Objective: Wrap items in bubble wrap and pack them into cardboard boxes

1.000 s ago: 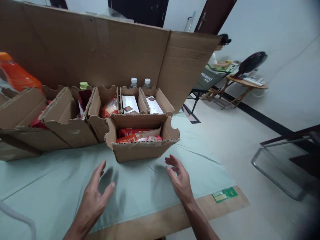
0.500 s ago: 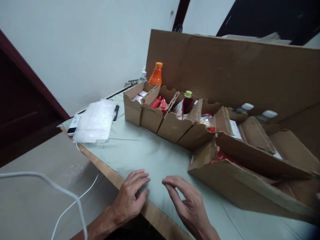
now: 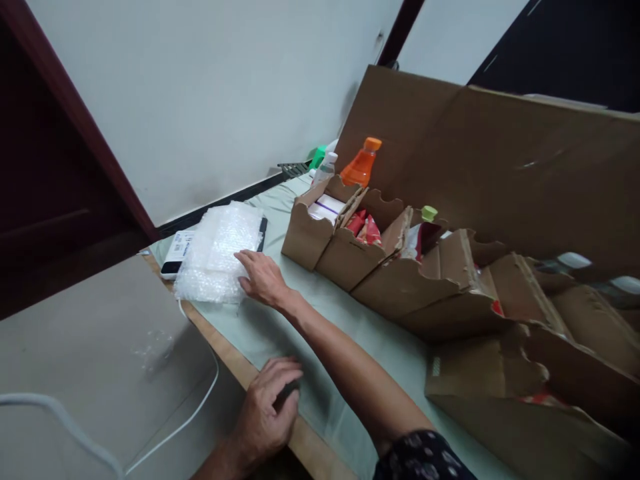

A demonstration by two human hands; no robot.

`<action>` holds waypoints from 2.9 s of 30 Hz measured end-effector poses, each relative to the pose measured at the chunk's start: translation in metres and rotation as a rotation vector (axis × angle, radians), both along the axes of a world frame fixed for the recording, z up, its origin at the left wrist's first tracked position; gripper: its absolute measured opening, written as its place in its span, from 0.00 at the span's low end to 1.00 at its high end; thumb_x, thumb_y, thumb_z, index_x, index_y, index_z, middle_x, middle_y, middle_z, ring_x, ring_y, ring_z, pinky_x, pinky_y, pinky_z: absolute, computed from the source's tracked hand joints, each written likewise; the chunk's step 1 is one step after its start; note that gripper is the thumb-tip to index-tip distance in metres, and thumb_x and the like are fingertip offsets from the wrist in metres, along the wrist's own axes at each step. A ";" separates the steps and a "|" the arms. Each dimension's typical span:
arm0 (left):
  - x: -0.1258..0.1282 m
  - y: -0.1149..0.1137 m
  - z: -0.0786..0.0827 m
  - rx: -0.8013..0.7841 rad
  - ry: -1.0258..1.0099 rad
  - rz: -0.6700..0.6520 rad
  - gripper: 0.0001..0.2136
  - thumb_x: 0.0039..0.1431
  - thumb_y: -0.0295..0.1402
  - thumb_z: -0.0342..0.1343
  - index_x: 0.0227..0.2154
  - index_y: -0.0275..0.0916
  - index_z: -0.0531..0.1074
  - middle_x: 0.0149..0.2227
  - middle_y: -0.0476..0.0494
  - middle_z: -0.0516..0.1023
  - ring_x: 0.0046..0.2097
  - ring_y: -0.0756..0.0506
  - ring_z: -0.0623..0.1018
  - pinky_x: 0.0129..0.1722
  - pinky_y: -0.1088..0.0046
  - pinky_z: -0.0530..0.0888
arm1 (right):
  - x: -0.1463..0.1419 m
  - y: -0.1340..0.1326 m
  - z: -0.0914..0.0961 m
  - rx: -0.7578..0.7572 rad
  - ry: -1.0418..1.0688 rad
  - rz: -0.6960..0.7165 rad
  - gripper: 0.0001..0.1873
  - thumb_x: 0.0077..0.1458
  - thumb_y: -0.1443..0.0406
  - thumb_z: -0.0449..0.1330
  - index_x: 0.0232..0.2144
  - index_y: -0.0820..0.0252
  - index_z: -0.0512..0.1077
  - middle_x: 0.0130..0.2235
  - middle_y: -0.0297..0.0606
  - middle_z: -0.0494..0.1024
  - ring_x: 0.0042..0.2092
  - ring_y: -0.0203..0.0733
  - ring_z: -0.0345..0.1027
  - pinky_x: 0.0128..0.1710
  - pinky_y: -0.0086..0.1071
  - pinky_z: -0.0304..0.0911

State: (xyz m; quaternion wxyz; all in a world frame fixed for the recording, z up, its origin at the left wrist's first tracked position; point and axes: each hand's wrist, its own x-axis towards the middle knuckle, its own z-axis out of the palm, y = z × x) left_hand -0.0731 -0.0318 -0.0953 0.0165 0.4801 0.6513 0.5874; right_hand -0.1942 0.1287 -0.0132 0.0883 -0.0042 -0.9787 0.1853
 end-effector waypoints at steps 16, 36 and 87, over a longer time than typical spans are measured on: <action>-0.054 -0.008 0.047 0.330 -1.546 -0.089 0.33 0.51 0.58 0.63 0.52 0.37 0.74 0.54 0.29 0.80 0.60 0.28 0.77 0.58 0.44 0.75 | 0.129 0.014 0.036 -0.111 0.336 0.029 0.15 0.68 0.71 0.52 0.48 0.59 0.77 0.53 0.45 0.81 0.54 0.44 0.74 0.54 0.39 0.68; 0.059 0.046 0.025 -0.393 -0.207 -0.157 0.38 0.57 0.50 0.62 0.68 0.46 0.58 0.62 0.34 0.72 0.59 0.32 0.75 0.60 0.41 0.70 | 0.405 -0.021 -0.019 -0.369 -0.173 -0.708 0.24 0.63 0.66 0.60 0.61 0.55 0.72 0.50 0.42 0.85 0.50 0.49 0.79 0.51 0.38 0.69; 0.080 0.069 0.045 -0.464 0.053 -0.311 0.16 0.64 0.42 0.57 0.48 0.37 0.77 0.43 0.40 0.80 0.40 0.44 0.78 0.43 0.63 0.77 | 0.413 -0.033 -0.038 -0.092 -0.011 -0.656 0.14 0.70 0.66 0.53 0.52 0.59 0.74 0.49 0.44 0.83 0.47 0.50 0.72 0.47 0.43 0.60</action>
